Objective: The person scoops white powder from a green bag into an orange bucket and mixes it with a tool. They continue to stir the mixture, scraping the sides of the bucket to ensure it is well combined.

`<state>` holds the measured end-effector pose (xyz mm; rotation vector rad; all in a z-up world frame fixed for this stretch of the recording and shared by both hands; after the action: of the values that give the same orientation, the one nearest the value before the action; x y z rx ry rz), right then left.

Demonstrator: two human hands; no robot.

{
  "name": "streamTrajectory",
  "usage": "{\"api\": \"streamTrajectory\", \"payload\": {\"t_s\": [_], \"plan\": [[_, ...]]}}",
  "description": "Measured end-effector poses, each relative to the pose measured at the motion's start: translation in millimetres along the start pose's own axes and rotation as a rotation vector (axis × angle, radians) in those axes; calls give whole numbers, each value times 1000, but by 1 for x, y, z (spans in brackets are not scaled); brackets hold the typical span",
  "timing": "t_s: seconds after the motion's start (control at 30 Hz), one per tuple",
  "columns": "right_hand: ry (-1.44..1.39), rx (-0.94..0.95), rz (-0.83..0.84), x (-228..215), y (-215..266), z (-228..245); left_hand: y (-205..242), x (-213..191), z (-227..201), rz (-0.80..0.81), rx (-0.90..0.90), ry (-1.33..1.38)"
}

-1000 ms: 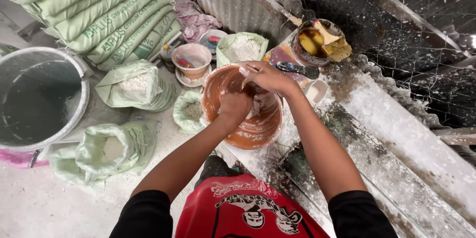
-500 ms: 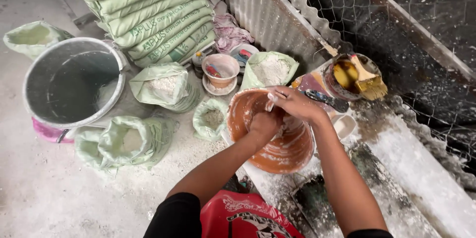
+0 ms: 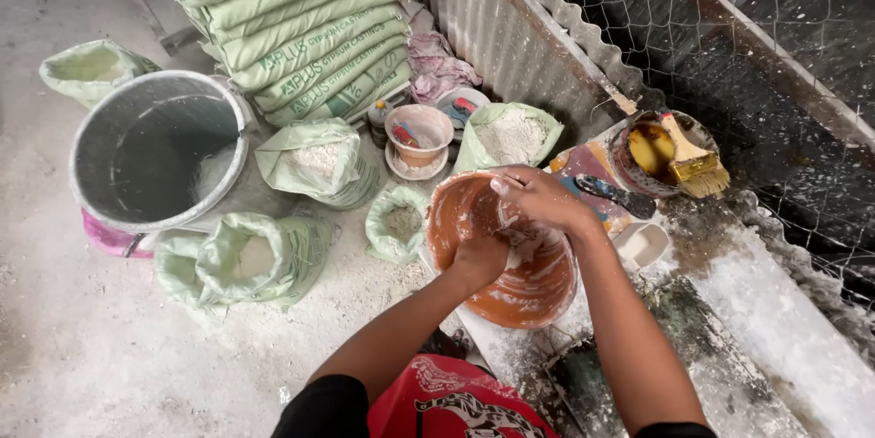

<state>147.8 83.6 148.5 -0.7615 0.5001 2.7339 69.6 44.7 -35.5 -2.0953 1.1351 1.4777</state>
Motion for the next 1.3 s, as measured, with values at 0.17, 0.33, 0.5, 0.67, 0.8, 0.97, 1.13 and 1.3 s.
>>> {"api": "streamTrajectory", "payload": {"t_s": [0.17,0.33,0.5,0.67,0.8,0.97,1.13,1.3], "plan": [[15,-88,62,8,-1,6,6,4,-7,-39,34,-83],[40,-175,163,25,1,15,4,10,-2,-66,43,-85],[167,-66,130,25,6,28,15,-11,4,-28,42,-57],[-93,-24,179,31,-12,16,12,-74,-14,-168,134,-112],[-199,-33,207,37,-23,10,-18,-64,-27,-288,265,-226],[-84,-82,145,33,-14,0,4,-43,-13,-192,198,-117],[-121,5,130,24,-1,7,21,-21,-6,-47,87,27],[-123,63,136,22,21,6,21,-50,-19,44,77,177]]}}
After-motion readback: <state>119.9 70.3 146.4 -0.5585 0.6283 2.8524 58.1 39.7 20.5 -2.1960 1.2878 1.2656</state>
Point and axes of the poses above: each hand's wrist, its own y-axis away from the middle knuckle, its own x-axis out of the palm, z = x × y, the point moved 9 cm from there along -y, towards the middle knuckle, and after that the axes turned 15 degrees about -z, right-handed, at the moved point
